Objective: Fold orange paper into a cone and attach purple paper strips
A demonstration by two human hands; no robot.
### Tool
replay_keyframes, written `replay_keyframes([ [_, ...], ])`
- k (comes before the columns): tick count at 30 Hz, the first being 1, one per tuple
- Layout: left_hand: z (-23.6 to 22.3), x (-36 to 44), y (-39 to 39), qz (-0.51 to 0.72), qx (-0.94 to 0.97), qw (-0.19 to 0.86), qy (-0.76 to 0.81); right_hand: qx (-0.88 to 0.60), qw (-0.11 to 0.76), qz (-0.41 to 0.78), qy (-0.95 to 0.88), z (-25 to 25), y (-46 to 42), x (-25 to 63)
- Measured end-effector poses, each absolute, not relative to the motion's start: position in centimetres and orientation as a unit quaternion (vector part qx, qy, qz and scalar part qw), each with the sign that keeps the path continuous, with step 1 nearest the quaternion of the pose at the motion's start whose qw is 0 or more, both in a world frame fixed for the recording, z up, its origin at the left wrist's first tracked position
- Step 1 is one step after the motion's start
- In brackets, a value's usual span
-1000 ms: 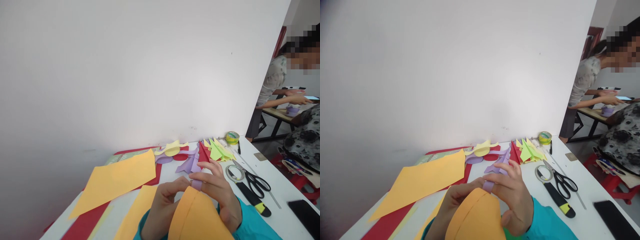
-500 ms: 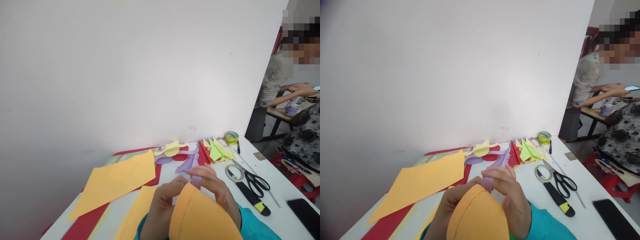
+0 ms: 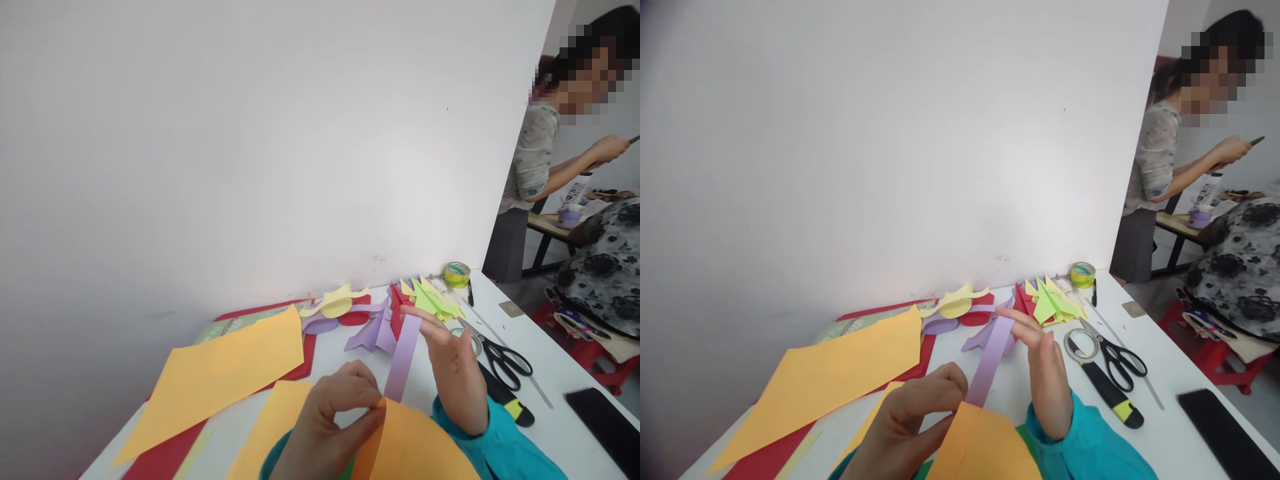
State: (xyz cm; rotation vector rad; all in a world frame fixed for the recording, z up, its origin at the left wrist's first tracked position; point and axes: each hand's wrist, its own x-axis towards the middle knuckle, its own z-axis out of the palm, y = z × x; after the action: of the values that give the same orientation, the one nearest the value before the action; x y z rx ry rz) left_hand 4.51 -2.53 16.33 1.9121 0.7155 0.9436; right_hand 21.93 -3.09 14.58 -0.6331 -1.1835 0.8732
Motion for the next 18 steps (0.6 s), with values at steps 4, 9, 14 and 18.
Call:
replay_keyframes([
  [4,16.5,4.2,-2.6,0.388,0.764,0.443,0.263,-0.285,0.714,0.421,-0.482,14.5,-2.5,22.5],
  [9,16.3,4.1,-2.6,0.440,0.693,0.487,0.299,-0.304,0.693,0.351,-0.552,14.9,-3.5,22.5],
  [14,16.6,4.2,-2.6,0.471,0.644,0.521,0.303,-0.334,0.619,0.207,-0.680,15.1,-4.4,22.3],
  [18,16.6,4.4,-2.6,0.469,0.633,0.538,0.299,-0.333,0.540,0.163,-0.756,15.4,-4.5,22.1],
])
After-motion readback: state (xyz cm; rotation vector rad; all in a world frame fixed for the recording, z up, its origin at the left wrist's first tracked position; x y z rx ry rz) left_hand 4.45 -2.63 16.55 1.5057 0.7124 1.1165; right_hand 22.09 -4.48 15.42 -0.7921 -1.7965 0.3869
